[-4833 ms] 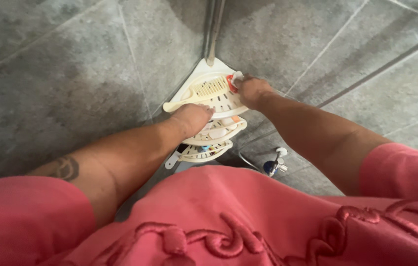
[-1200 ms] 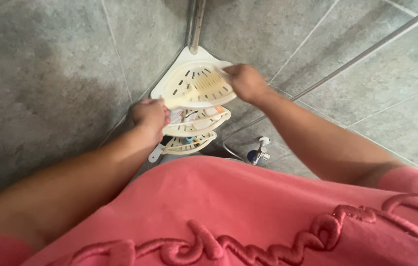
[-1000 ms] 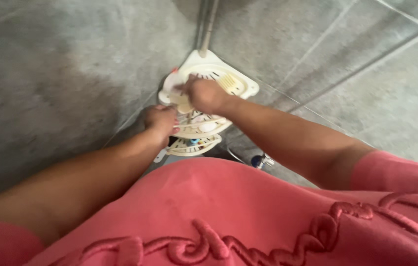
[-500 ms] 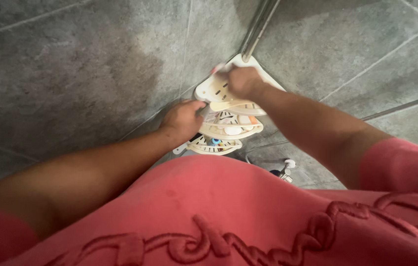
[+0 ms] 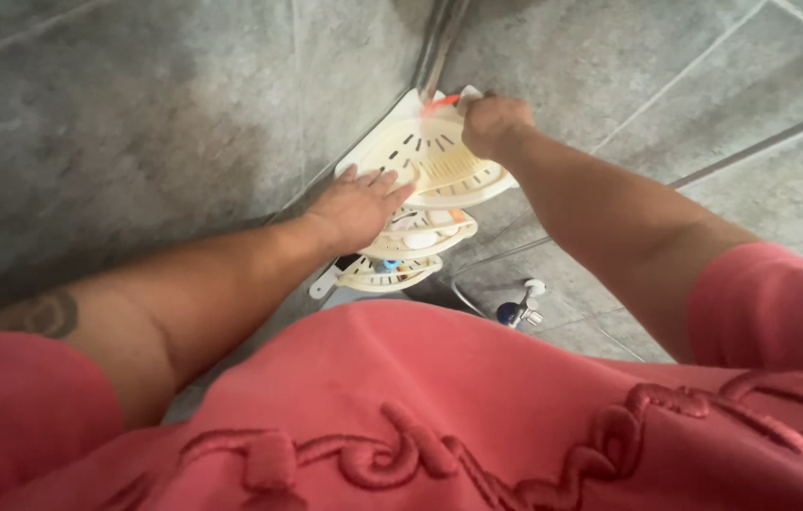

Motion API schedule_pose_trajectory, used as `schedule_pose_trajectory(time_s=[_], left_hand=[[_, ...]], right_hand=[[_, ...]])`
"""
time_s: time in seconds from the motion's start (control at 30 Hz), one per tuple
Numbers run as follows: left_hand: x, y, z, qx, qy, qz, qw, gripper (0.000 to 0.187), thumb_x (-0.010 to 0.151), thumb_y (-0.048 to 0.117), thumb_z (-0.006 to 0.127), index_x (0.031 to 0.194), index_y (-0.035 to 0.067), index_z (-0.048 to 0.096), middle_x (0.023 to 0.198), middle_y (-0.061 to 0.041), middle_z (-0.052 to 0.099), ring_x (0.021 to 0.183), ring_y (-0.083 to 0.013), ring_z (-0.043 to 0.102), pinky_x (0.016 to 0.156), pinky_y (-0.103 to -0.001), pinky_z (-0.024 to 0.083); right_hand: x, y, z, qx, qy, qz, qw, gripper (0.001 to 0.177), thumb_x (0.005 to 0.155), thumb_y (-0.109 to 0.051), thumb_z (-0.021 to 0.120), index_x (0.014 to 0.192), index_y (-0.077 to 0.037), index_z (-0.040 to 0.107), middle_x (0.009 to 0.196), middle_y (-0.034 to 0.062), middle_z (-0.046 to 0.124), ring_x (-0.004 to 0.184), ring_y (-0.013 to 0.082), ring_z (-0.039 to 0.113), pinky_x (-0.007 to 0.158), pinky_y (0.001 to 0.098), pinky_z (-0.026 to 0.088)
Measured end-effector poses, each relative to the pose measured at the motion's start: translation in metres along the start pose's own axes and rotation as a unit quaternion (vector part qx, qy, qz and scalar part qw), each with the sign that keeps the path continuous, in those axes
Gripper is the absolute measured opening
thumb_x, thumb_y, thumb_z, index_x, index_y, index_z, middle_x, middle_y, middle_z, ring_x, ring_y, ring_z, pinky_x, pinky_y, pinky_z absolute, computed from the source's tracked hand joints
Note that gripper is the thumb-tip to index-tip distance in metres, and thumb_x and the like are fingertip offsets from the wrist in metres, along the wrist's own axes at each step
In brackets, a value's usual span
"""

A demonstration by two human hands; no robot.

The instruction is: The person removes items from a wall-mounted shower caddy, then scrubs the caddy's shelves and surfaces with a small brush. The person repeatedly wipes and scrubs the plastic shelves while holding the caddy steady.

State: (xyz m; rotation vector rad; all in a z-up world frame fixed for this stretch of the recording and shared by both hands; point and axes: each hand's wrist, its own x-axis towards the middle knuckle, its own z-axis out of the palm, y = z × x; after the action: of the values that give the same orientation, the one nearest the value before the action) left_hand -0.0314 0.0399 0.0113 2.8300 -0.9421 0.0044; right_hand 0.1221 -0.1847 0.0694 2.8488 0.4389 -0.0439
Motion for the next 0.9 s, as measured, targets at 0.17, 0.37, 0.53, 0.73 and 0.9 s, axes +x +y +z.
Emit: schedule_pose_trajectory(time_s=[0.17, 0.37, 0.53, 0.73, 0.9], left_hand=[[-0.005, 0.002, 0.004, 0.034, -0.016, 0.078, 0.996, 0.066, 0.092, 0.009, 0.043, 0.156, 0.024, 0.038, 0.166, -0.014, 0.025, 0.151, -0.0343, 0.028, 0.122, -0.057, 0.021], [0.005, 0.000, 0.018, 0.087, 0.020, -0.002, 0.996, 0.061, 0.095, 0.016, 0.045, 0.155, 0.009, 0.039, 0.163, -0.019, 0.028, 0.153, -0.0354, 0.025, 0.119, -0.060, 0.021], [0.013, -0.014, 0.017, 0.147, 0.096, -0.026, 0.984, 0.055, 0.091, 0.026, 0.048, 0.142, 0.003, 0.050, 0.152, -0.018, 0.042, 0.145, -0.0357, 0.033, 0.113, -0.060, 0.028], [0.029, -0.005, 0.033, -0.009, 0.124, 0.062, 0.990, 0.029, 0.092, 0.013, 0.051, 0.114, 0.007, 0.070, 0.113, -0.013, 0.070, 0.110, -0.0308, 0.066, 0.095, -0.044, 0.053], [0.041, -0.016, 0.039, 0.038, 0.074, 0.036, 0.996, 0.024, 0.093, 0.008, 0.051, 0.107, 0.008, 0.071, 0.111, -0.013, 0.071, 0.109, -0.0300, 0.069, 0.092, -0.043, 0.055]], right_hand=[[0.018, -0.019, 0.016, 0.060, 0.021, -0.028, 0.998, 0.044, 0.088, -0.024, 0.057, 0.131, -0.018, 0.064, 0.130, 0.0171, 0.062, 0.120, 0.0357, 0.060, 0.096, 0.0483, 0.049], [0.004, 0.011, 0.002, 0.010, 0.011, 0.024, 1.000, 0.036, 0.098, -0.028, 0.051, 0.124, -0.012, 0.070, 0.126, 0.0149, 0.067, 0.117, 0.0353, 0.065, 0.092, 0.0513, 0.053], [-0.094, 0.006, 0.033, 0.098, 0.117, 0.022, 0.988, 0.028, 0.096, -0.022, 0.054, 0.111, -0.015, 0.077, 0.119, 0.0195, 0.067, 0.102, 0.0386, 0.068, 0.086, 0.0514, 0.054], [-0.141, -0.059, 0.048, 0.266, 0.219, -0.108, 0.933, 0.018, 0.087, -0.010, 0.066, 0.104, -0.008, 0.074, 0.130, 0.0242, 0.063, 0.114, 0.0433, 0.062, 0.098, 0.0464, 0.051], [-0.143, -0.060, 0.039, 0.295, 0.166, -0.142, 0.930, 0.032, 0.088, -0.005, 0.062, 0.119, -0.005, 0.066, 0.132, 0.0208, 0.063, 0.123, 0.0428, 0.058, 0.105, 0.0452, 0.048]])
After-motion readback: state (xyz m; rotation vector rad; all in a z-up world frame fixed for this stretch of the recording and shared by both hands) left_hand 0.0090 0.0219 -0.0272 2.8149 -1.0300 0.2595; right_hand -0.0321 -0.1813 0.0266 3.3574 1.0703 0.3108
